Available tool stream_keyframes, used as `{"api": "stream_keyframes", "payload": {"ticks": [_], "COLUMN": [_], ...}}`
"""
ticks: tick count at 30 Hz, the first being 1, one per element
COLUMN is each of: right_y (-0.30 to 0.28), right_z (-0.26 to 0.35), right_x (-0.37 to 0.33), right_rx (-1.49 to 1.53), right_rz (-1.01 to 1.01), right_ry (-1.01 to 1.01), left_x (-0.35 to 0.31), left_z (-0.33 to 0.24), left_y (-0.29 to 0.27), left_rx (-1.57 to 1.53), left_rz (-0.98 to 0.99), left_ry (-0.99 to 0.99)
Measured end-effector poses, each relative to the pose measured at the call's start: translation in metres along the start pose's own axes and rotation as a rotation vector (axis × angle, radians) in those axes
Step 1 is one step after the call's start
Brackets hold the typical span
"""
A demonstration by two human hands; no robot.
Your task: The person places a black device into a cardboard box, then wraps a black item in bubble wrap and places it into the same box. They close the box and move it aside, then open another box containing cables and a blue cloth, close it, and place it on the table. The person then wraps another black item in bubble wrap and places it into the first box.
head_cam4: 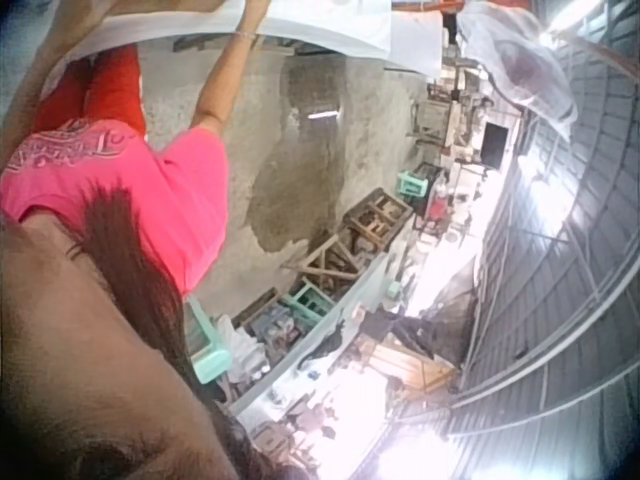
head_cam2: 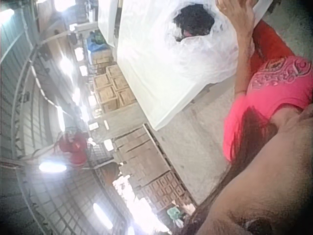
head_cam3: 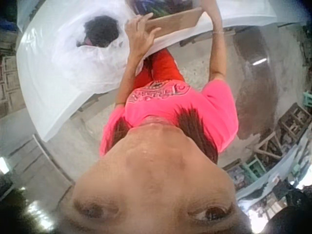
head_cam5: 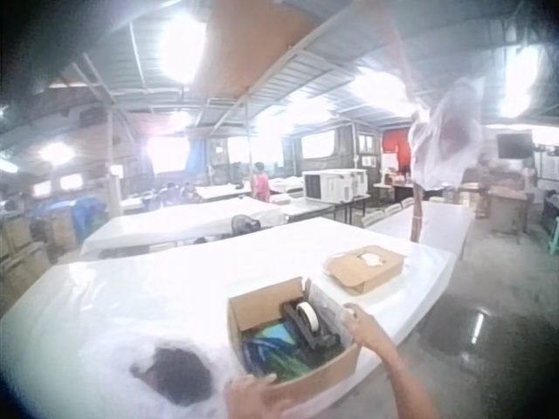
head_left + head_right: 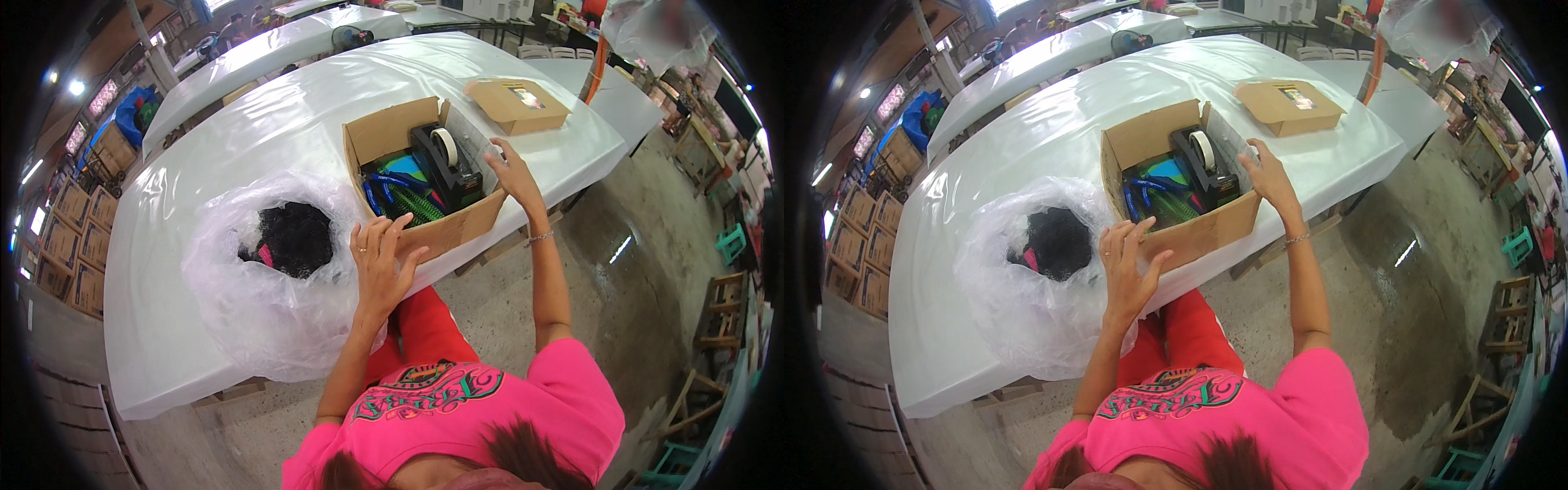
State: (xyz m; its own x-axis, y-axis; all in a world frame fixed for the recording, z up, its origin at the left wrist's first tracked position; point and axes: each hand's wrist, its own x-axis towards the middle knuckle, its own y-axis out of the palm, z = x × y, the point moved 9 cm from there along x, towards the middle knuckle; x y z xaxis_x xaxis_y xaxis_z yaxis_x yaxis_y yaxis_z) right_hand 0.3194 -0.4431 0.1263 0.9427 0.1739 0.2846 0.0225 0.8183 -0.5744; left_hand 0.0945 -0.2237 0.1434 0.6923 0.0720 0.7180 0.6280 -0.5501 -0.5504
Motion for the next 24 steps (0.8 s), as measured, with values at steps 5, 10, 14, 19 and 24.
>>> {"api": "stream_keyframes", "payload": {"ticks": [5,10,14,19,24], "right_y": [-0.008,-0.003,0.034,0.078,0.113], "right_z": [0.017,0.043,0.050,0.037,0.039], "right_x": [0.020,0.054,0.076,0.097,0.109], "right_rx": [-0.103,-0.230,-0.141,-0.314,-0.502], "right_rz": [-0.090,-0.065,0.205,0.203,0.389], "right_ry": [-0.300,-0.482,-0.384,-0.432,-0.348], "left_x": [0.000,-0.008,-0.009,-0.009,-0.013], "left_z": [-0.003,0.002,0.003,-0.001,0.005], "left_y": [0.006,0.012,0.012,0.009,0.011], "left_rx": [0.068,0.105,0.140,0.159,0.146], "left_rz": [-0.018,-0.080,-0.096,-0.114,-0.117], "left_ry": [0.017,-0.015,-0.009,0.020,0.015]}}
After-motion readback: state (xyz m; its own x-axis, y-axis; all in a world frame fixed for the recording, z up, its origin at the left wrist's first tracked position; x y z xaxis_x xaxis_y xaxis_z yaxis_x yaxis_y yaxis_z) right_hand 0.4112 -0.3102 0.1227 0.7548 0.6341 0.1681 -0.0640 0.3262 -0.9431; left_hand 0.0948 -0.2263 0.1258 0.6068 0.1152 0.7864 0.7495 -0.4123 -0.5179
